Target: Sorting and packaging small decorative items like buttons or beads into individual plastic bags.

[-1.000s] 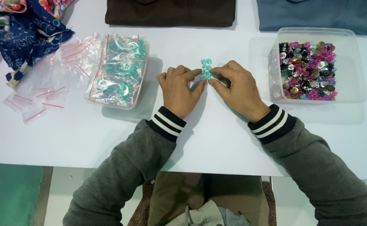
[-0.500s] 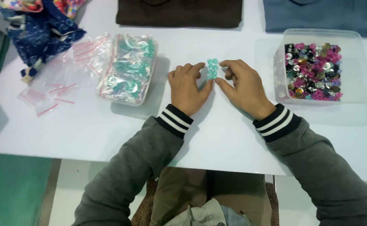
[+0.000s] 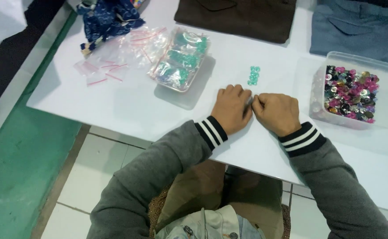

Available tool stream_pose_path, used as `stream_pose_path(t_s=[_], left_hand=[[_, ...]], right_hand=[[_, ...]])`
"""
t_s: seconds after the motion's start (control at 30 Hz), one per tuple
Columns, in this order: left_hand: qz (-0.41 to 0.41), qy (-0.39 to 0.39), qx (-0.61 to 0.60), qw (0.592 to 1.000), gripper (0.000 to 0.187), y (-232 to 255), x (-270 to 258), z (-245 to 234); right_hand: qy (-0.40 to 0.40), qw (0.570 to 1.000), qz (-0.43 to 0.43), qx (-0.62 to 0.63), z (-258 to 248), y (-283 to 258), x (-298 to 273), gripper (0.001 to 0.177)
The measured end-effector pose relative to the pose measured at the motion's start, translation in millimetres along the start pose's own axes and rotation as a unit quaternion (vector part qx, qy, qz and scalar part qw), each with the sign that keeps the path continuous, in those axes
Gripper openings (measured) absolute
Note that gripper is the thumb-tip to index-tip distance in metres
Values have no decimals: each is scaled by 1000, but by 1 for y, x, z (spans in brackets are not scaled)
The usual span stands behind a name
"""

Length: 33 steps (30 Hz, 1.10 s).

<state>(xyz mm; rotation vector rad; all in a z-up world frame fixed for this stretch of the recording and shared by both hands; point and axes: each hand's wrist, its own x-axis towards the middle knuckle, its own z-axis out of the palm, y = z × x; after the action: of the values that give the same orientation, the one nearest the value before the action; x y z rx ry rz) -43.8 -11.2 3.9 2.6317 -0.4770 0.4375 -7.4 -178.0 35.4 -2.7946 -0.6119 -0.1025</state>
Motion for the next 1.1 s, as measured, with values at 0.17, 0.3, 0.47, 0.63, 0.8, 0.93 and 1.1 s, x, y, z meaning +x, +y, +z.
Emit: stream_pose_path(t_s=[0.17, 0.3, 0.47, 0.63, 0.8, 0.93, 1.1], left_hand=[[22, -45, 11, 999, 55, 22, -42, -28], [-10, -54, -29, 998, 59, 28, -79, -57], [-63, 13, -105, 992, 47, 0, -126, -78], [-160, 131, -133, 969, 29, -82, -156, -104], [-274, 202, 203, 918, 34, -189, -141, -167], [-311, 156, 196, 917, 48, -249, -118, -184], [-352, 60, 273, 893, 36, -328, -108, -148]], right_hand=[[-37, 999, 10, -37, 5, -18, -19, 55], [-61, 996, -23, -62, 6, -44, -38, 51], [10, 990, -142, -21, 13, -78, -54, 45], [-5, 980, -199, 12, 18, -117, -49, 46], [6, 957, -288, 39, 33, -167, -30, 39], [20, 954, -295, 56, 48, -195, -15, 39], [-12, 958, -279, 65, 48, -203, -10, 38]])
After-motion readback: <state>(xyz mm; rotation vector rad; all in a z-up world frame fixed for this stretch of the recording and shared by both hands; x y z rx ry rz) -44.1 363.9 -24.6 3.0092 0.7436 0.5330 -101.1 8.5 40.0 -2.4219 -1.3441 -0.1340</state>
